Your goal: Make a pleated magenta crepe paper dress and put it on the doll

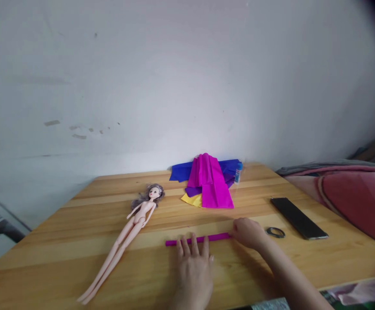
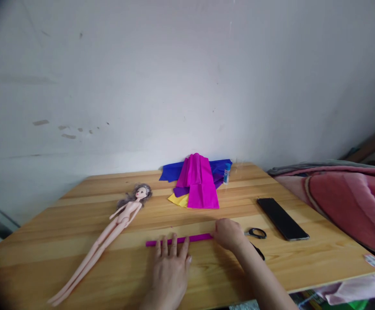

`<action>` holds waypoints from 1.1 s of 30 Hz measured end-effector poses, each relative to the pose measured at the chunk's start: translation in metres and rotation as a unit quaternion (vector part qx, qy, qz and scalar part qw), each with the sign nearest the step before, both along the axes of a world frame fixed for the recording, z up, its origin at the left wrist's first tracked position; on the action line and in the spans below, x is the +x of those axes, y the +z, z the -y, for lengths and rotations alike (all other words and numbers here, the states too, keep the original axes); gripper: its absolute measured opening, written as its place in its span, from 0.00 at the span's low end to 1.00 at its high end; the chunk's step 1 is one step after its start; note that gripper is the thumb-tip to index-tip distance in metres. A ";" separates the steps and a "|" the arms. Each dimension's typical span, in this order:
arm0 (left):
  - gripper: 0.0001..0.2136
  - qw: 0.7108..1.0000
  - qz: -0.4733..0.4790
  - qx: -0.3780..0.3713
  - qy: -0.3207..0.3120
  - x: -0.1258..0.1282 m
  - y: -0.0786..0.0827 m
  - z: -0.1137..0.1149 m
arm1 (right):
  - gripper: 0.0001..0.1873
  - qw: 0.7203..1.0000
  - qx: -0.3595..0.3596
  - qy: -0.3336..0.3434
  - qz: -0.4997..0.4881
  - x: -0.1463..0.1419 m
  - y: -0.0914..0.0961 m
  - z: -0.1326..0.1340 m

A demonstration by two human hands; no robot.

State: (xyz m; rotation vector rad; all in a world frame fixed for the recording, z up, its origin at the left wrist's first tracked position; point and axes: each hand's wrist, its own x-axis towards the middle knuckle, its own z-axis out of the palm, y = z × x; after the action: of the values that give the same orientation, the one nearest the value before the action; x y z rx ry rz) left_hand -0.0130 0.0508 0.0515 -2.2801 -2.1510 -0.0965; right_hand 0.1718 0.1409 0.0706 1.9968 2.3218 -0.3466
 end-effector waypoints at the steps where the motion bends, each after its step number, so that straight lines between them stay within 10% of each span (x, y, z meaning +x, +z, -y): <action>1: 0.23 1.000 0.001 -0.001 0.003 0.000 -0.001 0.000 | 0.16 1.000 0.000 -0.006 -0.003 0.002 0.001 0.000; 8: 0.22 1.000 0.007 -0.012 0.012 0.001 -0.005 -0.002 | 0.13 0.985 0.124 -0.103 -0.062 0.006 0.000 0.021; 14: 0.22 0.999 -0.030 -0.022 0.013 0.001 -0.009 -0.002 | 0.20 0.933 0.257 0.149 -0.203 -0.053 -0.018 0.064; 20: 0.24 0.998 -0.032 -0.042 0.014 0.003 -0.006 -0.001 | 0.26 0.937 0.132 0.170 -0.275 -0.072 -0.030 0.074; 33: 0.21 1.000 0.003 0.002 0.016 0.000 -0.007 0.000 | 0.24 0.964 0.115 0.151 -0.189 -0.051 -0.025 0.071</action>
State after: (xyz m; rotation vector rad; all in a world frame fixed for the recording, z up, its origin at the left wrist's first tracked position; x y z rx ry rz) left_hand -0.0127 0.0509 0.0440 -2.2461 -2.1865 -0.1070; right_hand 0.1205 0.0697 0.0455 1.7420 2.9772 -0.4939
